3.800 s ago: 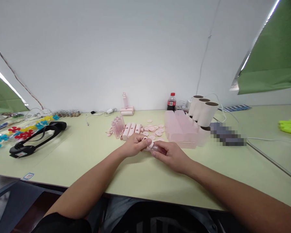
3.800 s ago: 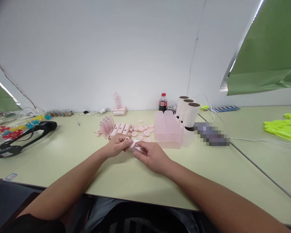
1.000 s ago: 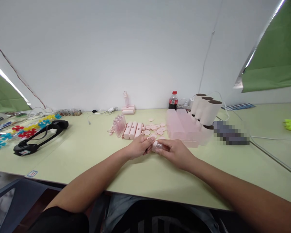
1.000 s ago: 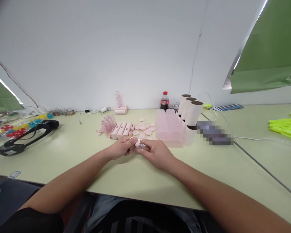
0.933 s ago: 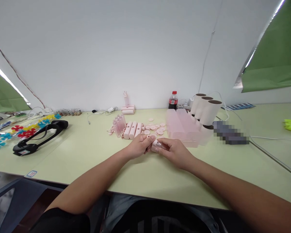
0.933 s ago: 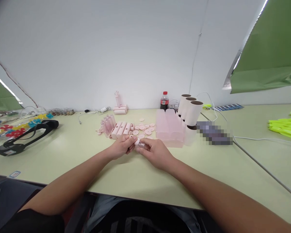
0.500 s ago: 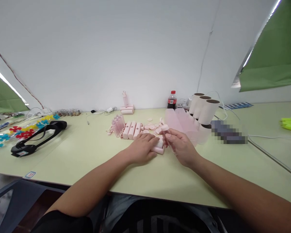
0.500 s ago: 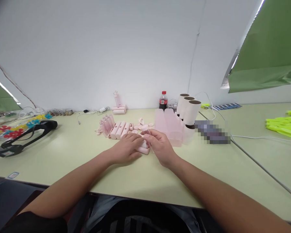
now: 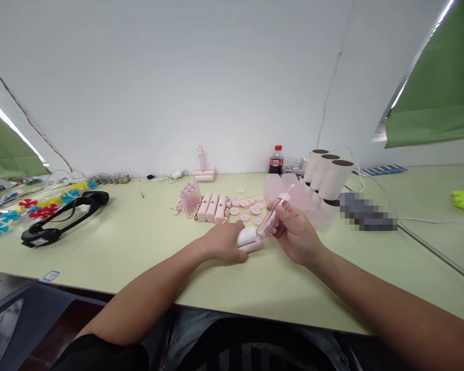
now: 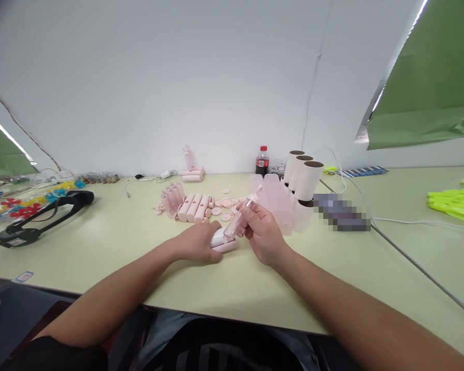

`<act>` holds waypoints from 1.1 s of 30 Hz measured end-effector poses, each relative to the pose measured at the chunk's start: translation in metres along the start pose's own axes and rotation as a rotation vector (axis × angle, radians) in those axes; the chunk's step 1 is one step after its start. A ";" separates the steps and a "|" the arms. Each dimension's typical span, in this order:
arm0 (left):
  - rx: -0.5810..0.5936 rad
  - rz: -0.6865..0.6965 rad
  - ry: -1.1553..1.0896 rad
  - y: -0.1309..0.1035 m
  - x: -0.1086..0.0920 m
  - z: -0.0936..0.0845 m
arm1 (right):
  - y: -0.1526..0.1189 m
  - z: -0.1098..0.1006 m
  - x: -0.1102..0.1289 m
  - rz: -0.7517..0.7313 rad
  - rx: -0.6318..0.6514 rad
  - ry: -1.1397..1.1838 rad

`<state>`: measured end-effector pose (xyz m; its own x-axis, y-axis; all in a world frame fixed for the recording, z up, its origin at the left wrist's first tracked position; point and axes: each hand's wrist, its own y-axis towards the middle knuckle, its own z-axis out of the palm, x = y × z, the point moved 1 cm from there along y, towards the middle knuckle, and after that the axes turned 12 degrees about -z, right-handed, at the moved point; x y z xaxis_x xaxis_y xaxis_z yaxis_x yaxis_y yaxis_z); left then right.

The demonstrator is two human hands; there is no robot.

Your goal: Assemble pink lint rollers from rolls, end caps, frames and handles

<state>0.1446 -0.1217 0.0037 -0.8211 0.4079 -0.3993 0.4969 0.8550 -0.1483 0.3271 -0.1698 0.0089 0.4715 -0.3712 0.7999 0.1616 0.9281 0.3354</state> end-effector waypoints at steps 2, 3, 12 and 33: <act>-0.031 -0.025 -0.178 0.002 0.000 -0.002 | -0.001 0.000 0.000 -0.010 0.011 0.009; -0.043 -0.043 -0.297 0.003 0.000 -0.003 | -0.001 -0.001 0.001 -0.018 0.014 0.012; 0.178 -0.012 -1.341 0.009 -0.001 -0.013 | -0.002 -0.003 0.004 -0.092 0.040 0.030; 0.092 0.008 -1.588 0.011 0.003 -0.014 | -0.013 -0.014 -0.003 -0.337 0.289 -0.221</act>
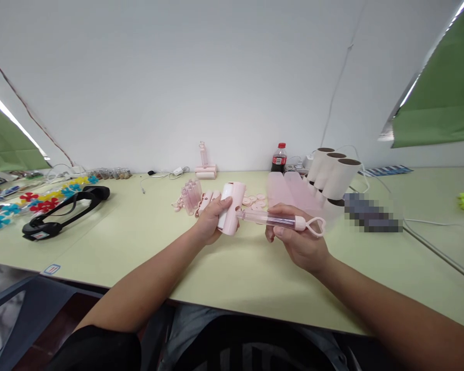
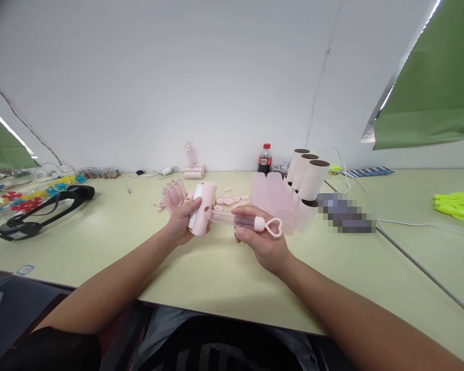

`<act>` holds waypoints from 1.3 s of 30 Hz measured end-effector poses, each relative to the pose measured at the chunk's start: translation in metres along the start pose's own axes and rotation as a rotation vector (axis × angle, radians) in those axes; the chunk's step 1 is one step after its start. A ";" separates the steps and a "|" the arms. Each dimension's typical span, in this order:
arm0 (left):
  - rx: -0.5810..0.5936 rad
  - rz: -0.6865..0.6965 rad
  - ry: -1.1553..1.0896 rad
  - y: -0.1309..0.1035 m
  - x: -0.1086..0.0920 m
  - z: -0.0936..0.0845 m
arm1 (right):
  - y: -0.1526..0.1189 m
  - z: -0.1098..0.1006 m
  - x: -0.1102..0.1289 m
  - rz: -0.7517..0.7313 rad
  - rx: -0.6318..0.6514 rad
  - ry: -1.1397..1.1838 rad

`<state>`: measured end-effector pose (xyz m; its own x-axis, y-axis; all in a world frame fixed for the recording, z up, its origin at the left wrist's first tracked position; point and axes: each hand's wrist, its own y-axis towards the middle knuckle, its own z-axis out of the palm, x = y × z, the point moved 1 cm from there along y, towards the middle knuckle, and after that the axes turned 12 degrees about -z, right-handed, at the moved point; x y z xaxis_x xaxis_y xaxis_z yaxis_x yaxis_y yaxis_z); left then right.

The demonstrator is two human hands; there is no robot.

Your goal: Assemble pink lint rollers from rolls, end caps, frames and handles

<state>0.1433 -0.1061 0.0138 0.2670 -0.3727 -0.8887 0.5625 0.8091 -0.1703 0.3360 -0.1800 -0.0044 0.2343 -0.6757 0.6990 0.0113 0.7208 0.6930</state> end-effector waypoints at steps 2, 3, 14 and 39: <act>0.006 0.000 0.006 0.000 0.000 0.000 | 0.000 0.001 0.000 -0.027 0.009 -0.019; 0.008 0.001 0.009 -0.001 0.000 0.000 | 0.000 0.001 0.001 -0.033 0.010 -0.028; 0.006 0.067 0.091 -0.001 0.001 -0.001 | 0.001 0.005 0.012 0.016 0.008 -0.183; -0.189 0.238 0.300 0.002 -0.001 -0.005 | 0.009 0.004 0.004 0.300 0.050 0.165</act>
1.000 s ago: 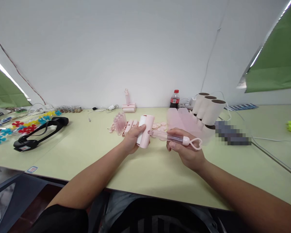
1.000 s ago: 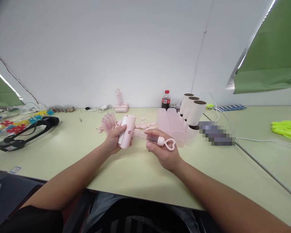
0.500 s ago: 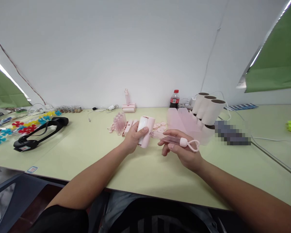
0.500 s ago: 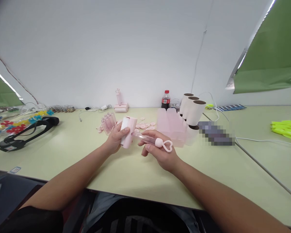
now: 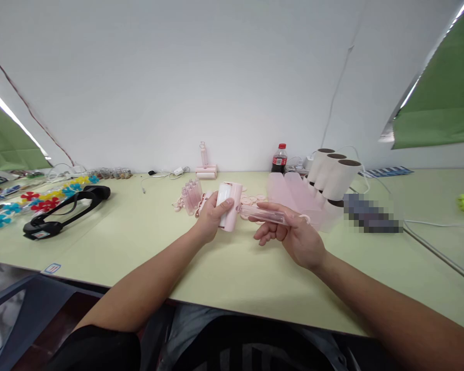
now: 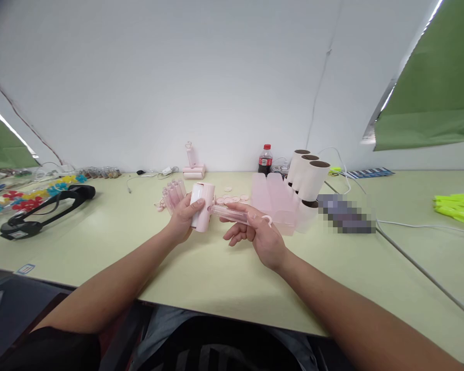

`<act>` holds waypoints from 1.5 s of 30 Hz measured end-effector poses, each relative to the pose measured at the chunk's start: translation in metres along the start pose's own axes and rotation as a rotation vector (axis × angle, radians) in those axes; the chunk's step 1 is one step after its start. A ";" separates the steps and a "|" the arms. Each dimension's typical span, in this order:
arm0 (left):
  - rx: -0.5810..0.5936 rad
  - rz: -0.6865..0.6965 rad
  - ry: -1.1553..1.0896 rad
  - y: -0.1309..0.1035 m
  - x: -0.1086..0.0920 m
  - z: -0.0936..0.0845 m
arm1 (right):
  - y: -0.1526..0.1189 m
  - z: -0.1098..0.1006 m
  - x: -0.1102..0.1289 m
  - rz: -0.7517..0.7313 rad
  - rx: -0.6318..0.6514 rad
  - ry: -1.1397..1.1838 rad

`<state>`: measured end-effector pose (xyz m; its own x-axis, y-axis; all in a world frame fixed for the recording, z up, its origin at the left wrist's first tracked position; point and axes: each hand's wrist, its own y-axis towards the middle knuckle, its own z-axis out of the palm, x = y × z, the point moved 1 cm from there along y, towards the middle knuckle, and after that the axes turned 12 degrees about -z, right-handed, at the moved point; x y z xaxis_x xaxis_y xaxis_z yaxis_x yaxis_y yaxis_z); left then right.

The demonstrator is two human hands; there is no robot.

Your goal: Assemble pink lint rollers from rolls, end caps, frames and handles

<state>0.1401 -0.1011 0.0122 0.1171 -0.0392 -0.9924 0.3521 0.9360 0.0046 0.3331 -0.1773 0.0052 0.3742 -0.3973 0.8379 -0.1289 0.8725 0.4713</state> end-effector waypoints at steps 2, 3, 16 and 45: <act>-0.033 0.007 0.016 0.001 0.001 -0.001 | 0.000 0.000 -0.002 -0.007 -0.022 -0.014; -0.045 0.014 0.028 0.001 0.002 -0.001 | 0.000 -0.001 -0.003 -0.007 -0.027 -0.012; 0.027 0.028 0.181 -0.006 -0.001 0.000 | -0.001 -0.004 -0.007 -0.020 -0.026 0.096; 0.028 -0.061 -0.121 0.005 -0.012 -0.006 | 0.004 -0.010 0.002 -0.159 -0.105 -0.041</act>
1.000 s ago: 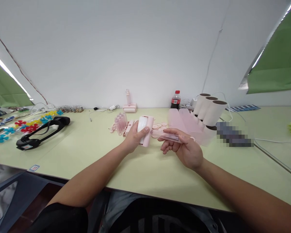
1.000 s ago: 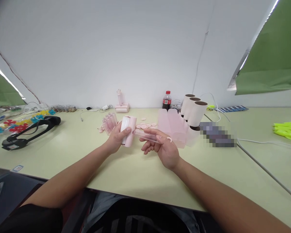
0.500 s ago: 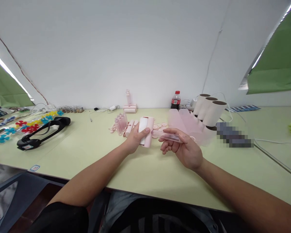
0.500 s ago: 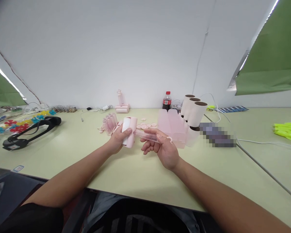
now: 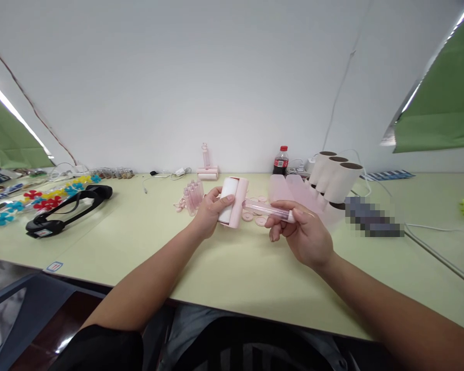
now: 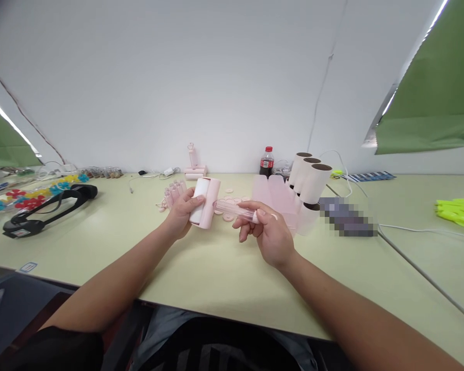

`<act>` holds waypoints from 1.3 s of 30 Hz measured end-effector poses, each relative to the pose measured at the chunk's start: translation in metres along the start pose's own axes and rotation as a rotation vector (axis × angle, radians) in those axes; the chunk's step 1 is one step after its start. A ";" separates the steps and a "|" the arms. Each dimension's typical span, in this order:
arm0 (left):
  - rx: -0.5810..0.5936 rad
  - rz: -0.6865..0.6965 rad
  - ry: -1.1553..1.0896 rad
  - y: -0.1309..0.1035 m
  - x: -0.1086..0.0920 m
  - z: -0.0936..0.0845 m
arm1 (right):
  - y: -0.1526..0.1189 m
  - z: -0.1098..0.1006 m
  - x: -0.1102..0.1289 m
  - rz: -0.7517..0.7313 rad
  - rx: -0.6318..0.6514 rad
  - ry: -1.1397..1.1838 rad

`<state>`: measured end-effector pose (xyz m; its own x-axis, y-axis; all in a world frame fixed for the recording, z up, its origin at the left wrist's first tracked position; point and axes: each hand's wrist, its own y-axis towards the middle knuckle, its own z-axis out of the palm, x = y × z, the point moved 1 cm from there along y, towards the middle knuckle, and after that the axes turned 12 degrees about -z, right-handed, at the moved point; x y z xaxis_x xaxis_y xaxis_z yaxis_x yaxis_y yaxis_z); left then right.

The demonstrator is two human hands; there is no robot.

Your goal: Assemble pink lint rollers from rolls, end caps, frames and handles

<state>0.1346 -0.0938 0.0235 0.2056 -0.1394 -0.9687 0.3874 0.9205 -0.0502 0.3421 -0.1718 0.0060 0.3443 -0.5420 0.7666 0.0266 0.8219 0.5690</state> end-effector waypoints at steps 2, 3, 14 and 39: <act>-0.007 0.012 -0.001 0.001 -0.004 -0.006 | 0.001 0.000 0.004 -0.042 -0.006 0.041; -0.034 0.029 0.014 0.001 -0.005 -0.009 | 0.002 0.000 0.006 -0.061 -0.008 0.064; -0.392 0.369 0.718 0.009 -0.001 -0.026 | -0.003 0.007 0.006 -0.036 0.094 0.097; -0.402 0.334 0.717 0.008 -0.004 -0.024 | -0.004 0.013 -0.001 0.039 -0.031 -0.272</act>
<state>0.1147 -0.0774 0.0210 -0.4130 0.2974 -0.8608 0.0350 0.9497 0.3113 0.3294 -0.1765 0.0065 0.0811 -0.5335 0.8419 0.0485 0.8458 0.5313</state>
